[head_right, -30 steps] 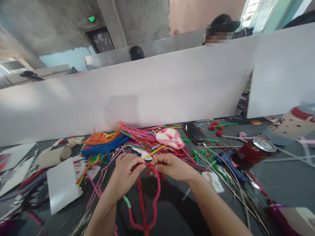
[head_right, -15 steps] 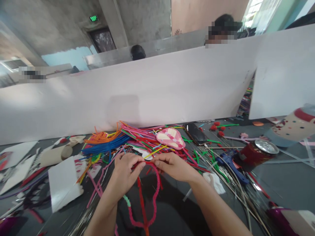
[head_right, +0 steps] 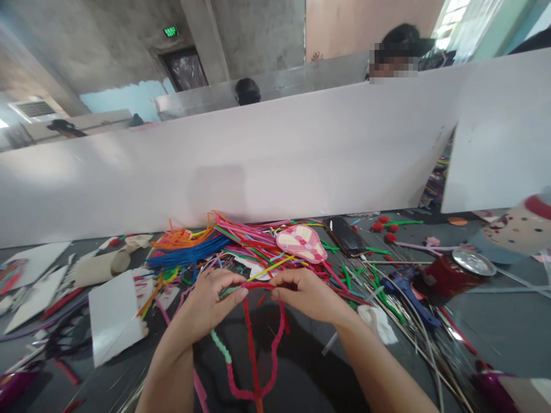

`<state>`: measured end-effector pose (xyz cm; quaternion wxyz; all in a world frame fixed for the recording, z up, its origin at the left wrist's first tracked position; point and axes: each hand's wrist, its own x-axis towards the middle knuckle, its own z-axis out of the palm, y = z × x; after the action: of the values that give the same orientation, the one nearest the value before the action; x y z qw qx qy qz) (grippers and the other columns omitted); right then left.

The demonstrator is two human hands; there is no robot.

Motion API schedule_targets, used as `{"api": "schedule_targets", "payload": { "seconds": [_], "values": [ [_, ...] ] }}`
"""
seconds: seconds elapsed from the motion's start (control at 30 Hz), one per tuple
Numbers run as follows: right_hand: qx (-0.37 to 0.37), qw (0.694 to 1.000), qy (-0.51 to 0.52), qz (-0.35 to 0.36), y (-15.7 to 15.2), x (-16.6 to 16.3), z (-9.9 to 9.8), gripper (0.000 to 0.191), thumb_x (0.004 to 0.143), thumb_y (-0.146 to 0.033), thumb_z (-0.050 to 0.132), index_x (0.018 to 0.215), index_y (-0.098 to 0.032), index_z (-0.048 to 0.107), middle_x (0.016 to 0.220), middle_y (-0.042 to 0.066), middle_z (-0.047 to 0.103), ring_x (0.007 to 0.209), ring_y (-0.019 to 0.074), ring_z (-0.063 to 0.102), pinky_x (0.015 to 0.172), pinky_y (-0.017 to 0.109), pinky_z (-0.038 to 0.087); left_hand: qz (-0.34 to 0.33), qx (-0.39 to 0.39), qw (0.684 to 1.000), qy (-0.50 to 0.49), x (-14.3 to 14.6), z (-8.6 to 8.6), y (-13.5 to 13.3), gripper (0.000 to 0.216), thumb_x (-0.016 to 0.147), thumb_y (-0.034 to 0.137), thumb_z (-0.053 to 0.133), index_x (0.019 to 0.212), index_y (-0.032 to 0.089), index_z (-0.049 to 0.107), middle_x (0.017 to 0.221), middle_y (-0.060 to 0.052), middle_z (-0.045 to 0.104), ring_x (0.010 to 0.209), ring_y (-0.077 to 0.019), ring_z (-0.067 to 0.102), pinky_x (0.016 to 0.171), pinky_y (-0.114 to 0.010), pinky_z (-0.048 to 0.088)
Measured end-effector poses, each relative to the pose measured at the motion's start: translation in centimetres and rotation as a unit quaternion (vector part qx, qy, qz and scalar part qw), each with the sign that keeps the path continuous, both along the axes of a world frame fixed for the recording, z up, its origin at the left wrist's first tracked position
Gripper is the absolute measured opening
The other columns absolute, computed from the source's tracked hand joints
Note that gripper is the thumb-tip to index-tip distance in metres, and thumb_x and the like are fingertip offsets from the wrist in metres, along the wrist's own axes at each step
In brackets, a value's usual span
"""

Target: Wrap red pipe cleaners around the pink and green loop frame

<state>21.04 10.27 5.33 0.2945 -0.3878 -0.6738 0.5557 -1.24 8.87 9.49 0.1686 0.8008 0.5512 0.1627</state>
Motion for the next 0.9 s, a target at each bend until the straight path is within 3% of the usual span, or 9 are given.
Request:
{"api": "schedule_targets", "payload": {
  "seconds": [0.27,0.53,0.67,0.77,0.9],
  "values": [
    [0.007,1.0,-0.006,0.001,0.09,0.01,-0.18,0.012,0.081,-0.027,0.056,0.078,-0.018,0.063,0.069,-0.004,0.055,0.065,0.0107,0.047,0.061,0.02,0.037,0.001,-0.019,1.0,-0.008,0.23,0.23,0.21,0.017,0.081,0.031,0.053,0.082,0.024,0.069,0.086,-0.001,0.07,0.086,-0.0196,0.061,0.091,-0.037,0.036],
    [0.02,0.999,-0.021,-0.015,-0.03,0.14,-0.59,0.015,0.081,-0.029,0.057,0.085,-0.018,0.066,0.072,-0.002,0.059,0.069,0.0134,0.051,0.063,0.023,0.04,-0.039,-0.032,0.998,-0.027,-0.39,-0.46,0.51,0.024,0.086,0.024,0.045,0.095,0.022,0.067,0.092,-0.003,0.07,0.087,-0.0184,0.06,0.086,-0.033,0.039],
    [0.032,0.999,-0.027,-0.013,-0.03,0.19,-0.66,0.017,0.081,-0.031,0.056,0.087,-0.019,0.066,0.075,-0.001,0.062,0.07,0.0143,0.053,0.063,0.024,0.04,-0.042,-0.041,0.998,-0.03,-0.34,-0.51,0.67,0.024,0.087,0.031,0.047,0.095,0.021,0.068,0.092,-0.003,0.07,0.086,-0.0188,0.06,0.083,-0.031,0.04],
    [0.039,0.998,-0.038,-0.018,-0.02,0.19,-0.71,0.017,0.082,-0.03,0.056,0.09,-0.02,0.067,0.077,-0.001,0.063,0.07,0.0142,0.054,0.063,0.023,0.04,-0.048,-0.053,0.997,-0.033,-0.15,-0.38,0.68,0.024,0.085,0.035,0.05,0.093,0.021,0.068,0.092,-0.003,0.07,0.086,-0.0188,0.059,0.081,-0.03,0.041],
    [0.039,0.998,-0.039,-0.02,-0.03,0.18,-0.73,0.019,0.082,-0.03,0.056,0.092,-0.019,0.068,0.078,-0.001,0.064,0.072,0.0144,0.054,0.064,0.023,0.04,-0.043,-0.062,0.997,-0.031,0.09,-0.2,0.64,0.02,0.082,0.026,0.049,0.084,0.021,0.068,0.088,-0.002,0.07,0.086,-0.018,0.059,0.079,-0.028,0.041]
  ]
}}
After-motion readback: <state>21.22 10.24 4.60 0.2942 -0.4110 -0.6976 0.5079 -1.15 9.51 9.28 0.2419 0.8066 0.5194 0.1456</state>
